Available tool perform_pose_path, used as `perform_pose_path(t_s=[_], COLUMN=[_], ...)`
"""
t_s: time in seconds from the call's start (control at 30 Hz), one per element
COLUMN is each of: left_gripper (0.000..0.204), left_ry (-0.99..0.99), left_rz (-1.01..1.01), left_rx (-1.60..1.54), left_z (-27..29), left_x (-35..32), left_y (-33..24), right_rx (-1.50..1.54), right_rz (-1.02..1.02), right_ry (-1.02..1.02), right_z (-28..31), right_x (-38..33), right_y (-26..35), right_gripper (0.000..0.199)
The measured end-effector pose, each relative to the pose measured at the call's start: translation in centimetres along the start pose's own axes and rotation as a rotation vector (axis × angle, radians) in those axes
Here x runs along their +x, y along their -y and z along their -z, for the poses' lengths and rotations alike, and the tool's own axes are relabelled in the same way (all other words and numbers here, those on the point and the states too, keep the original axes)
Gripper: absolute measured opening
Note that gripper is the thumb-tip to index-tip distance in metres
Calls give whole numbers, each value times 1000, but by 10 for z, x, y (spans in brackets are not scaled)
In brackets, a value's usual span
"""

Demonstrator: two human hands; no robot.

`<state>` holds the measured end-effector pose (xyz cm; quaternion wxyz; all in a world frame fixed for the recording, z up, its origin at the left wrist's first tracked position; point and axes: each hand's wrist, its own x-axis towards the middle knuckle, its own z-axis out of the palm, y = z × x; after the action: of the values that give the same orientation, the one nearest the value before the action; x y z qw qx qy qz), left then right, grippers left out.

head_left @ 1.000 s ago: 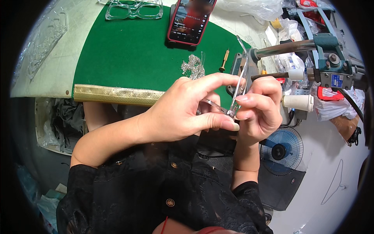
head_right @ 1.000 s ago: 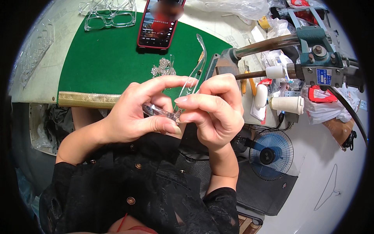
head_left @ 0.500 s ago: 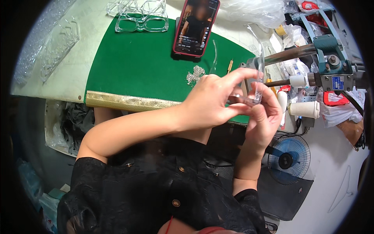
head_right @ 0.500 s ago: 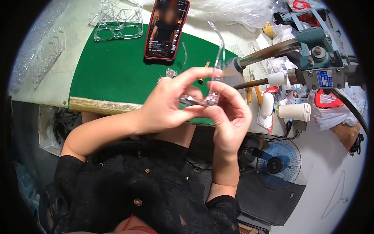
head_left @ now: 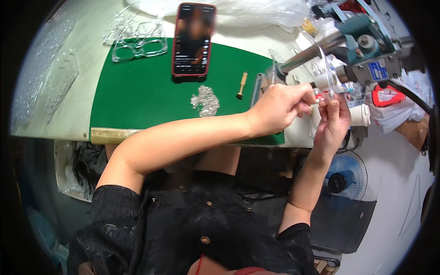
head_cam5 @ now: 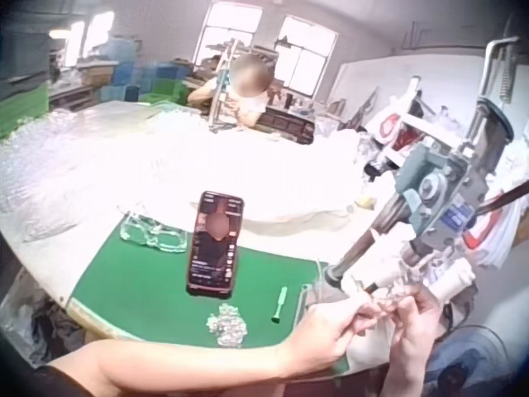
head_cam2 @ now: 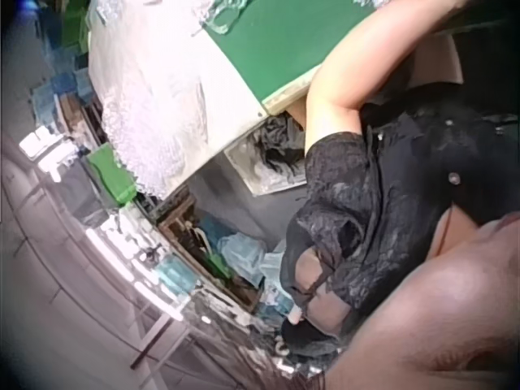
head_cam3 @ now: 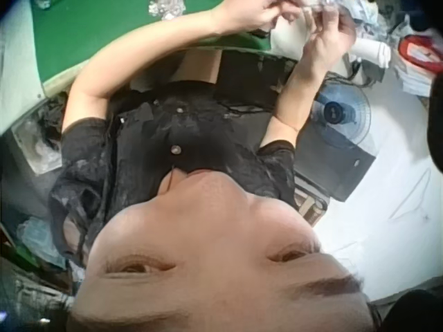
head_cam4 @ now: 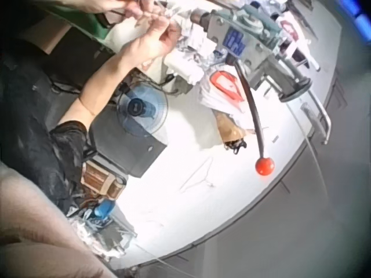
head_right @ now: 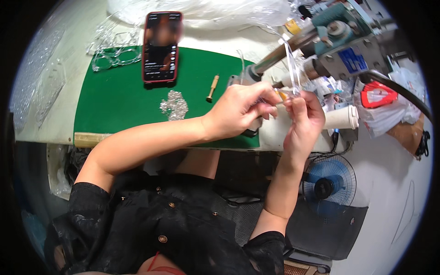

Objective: The person repeatedly picks up clear plastic eyeglass frames and small metal components from a green mat, inserts the components into the frame, and places the frame back down. A smartphone playing a video is visible on the table.

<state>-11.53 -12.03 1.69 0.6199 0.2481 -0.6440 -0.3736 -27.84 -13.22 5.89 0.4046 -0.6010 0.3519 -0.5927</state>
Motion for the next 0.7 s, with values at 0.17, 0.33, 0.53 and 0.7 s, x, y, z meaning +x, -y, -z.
perform_pose_path(t_s=[0.17, 0.33, 0.53, 0.7], left_gripper=[13, 12, 11, 12], left_ry=[4, -8, -35, -29], left_rz=[82, 110, 143, 168], left_rx=[-4, -57, -70, -63], left_z=[-11, -17, -20, -15], left_x=[12, 19, 23, 22], left_y=[10, 8, 15, 14], right_rx=[-86, -35, -189, 179], right_rz=[9, -12, 149, 605], right_ry=[-52, -32, -200, -18], right_z=[1, 4, 19, 36], right_x=[11, 18, 32, 88], right_y=[-5, -7, 1, 129], right_gripper=[12, 15, 13, 39])
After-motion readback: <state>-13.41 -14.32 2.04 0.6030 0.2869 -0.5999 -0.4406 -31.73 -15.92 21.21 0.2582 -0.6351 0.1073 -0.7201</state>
